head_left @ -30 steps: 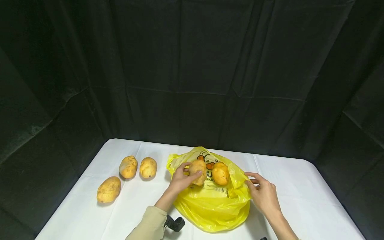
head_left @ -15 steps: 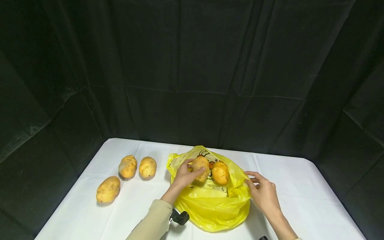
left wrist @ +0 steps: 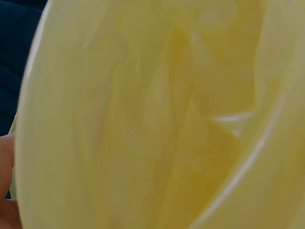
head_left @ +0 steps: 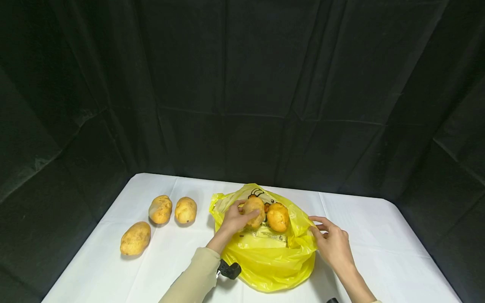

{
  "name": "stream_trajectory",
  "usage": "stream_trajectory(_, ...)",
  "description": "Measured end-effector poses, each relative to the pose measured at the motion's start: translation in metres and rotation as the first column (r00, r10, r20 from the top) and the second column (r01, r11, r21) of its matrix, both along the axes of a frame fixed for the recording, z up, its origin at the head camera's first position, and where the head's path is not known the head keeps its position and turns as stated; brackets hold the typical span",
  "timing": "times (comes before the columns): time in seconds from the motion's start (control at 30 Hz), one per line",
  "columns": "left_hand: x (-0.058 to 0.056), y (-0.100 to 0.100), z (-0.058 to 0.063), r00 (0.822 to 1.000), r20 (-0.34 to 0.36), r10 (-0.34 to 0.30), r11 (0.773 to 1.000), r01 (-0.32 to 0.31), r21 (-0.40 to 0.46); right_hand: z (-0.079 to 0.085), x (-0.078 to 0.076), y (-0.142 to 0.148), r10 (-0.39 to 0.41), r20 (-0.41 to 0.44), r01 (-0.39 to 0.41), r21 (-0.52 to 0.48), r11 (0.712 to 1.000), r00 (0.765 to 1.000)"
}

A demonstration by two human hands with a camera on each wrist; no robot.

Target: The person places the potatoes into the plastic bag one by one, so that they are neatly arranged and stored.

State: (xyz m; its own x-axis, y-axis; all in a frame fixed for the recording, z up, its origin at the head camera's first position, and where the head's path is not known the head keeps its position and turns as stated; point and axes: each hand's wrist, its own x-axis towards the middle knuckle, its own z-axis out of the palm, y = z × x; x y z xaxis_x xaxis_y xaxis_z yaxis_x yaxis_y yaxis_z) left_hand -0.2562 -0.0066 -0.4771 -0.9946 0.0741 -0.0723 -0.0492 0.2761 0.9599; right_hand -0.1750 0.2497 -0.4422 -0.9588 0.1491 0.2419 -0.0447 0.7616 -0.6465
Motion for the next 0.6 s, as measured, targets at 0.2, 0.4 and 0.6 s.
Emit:
stream_trajectory(0.2,-0.004,0.006,-0.002,1.000,0.000,0.009,1.000,-0.009,-0.007,0.001,0.001,0.002,0.002,0.000,-0.002,0.000,1.000,1.000)
stream_trajectory(0.4,-0.007,0.011,-0.005,1.000,-0.012,0.006,0.999,-0.007,-0.054,0.002,0.002,0.003,0.008,0.003,-0.008,0.001,1.000,1.000)
stream_trajectory(0.6,-0.008,0.014,-0.005,1.000,-0.030,-0.002,0.996,-0.001,-0.086,0.003,0.003,0.004,0.013,0.004,-0.013,0.001,1.000,1.000)
